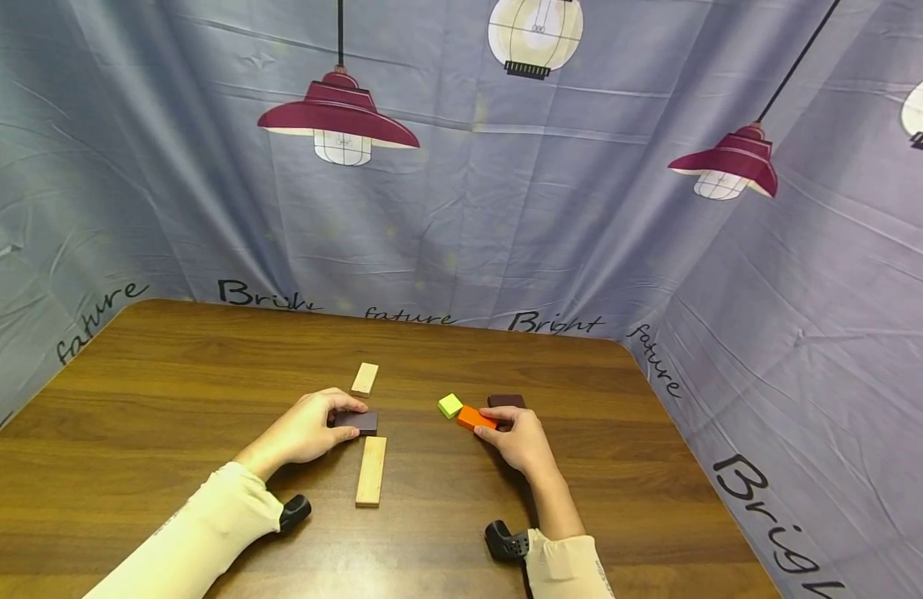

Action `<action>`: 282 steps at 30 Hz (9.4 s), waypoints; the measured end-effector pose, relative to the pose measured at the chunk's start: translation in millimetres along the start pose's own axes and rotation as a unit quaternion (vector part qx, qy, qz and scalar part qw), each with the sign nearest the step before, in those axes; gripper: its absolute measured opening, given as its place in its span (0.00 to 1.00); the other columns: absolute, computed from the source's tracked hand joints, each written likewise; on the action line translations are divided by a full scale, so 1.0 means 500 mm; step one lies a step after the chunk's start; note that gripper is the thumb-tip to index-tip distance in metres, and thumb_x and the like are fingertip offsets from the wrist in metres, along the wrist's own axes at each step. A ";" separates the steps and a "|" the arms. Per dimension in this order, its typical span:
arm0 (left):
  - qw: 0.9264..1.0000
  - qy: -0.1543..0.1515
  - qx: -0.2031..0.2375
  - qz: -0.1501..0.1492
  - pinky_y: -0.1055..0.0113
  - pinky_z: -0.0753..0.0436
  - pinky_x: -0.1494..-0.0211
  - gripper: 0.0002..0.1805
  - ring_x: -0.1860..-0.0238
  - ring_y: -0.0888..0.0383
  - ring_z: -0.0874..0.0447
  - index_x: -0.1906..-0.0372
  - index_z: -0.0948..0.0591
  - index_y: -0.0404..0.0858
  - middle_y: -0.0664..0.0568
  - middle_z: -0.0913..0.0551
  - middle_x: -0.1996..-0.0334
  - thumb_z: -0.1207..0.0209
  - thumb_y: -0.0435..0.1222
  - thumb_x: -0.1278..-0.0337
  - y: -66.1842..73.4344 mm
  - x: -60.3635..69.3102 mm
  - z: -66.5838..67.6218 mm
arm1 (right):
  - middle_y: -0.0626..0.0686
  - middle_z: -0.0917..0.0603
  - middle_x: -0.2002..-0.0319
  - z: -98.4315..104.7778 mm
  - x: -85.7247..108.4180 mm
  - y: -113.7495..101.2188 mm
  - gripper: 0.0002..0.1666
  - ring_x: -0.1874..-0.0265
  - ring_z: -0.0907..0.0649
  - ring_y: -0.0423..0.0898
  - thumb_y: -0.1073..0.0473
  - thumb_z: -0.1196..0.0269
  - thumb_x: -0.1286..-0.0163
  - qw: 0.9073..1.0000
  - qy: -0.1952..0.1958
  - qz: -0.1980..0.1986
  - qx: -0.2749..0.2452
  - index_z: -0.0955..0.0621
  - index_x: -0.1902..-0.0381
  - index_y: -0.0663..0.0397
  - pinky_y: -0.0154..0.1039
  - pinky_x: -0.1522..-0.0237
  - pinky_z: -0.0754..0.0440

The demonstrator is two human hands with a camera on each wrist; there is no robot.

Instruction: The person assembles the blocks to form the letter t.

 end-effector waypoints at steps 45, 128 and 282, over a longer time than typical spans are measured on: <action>0.999 -0.034 -0.025 0.008 0.47 0.33 0.43 0.20 0.45 0.48 0.30 0.47 0.14 0.45 0.52 0.20 0.44 0.29 0.46 0.44 0.006 0.005 -0.030 | 0.56 0.13 0.55 0.003 0.002 -0.007 0.17 0.65 0.19 0.45 0.65 0.25 0.41 1.000 -0.002 -0.005 0.003 0.11 0.53 0.58 0.37 0.63 0.22; 0.999 -0.021 -0.012 0.026 0.52 0.33 0.47 0.20 0.49 0.52 0.29 0.49 0.14 0.48 0.56 0.20 0.48 0.28 0.48 0.47 -0.001 0.007 -0.030 | 0.61 0.15 0.49 0.078 -0.036 -0.027 0.21 0.54 0.15 0.56 0.59 0.23 0.41 0.995 0.056 0.066 0.057 0.12 0.50 0.57 0.52 0.51 0.19; 0.993 -0.009 0.043 0.110 0.48 0.24 0.45 0.31 0.51 0.47 0.19 0.35 0.26 0.40 0.45 0.18 0.51 0.28 0.37 0.43 -0.059 -0.123 0.020 | 0.47 0.14 0.52 -0.180 0.024 -0.198 0.25 0.48 0.17 0.48 0.44 0.22 0.45 0.971 -0.153 0.164 0.086 0.10 0.53 0.52 0.47 0.45 0.22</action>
Point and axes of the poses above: each hand's wrist, its own x-axis away from the middle knuckle, its own z-axis out of the back of the hand, y = z × x, the point moved 6 cm from there along -x, towards the middle knuckle
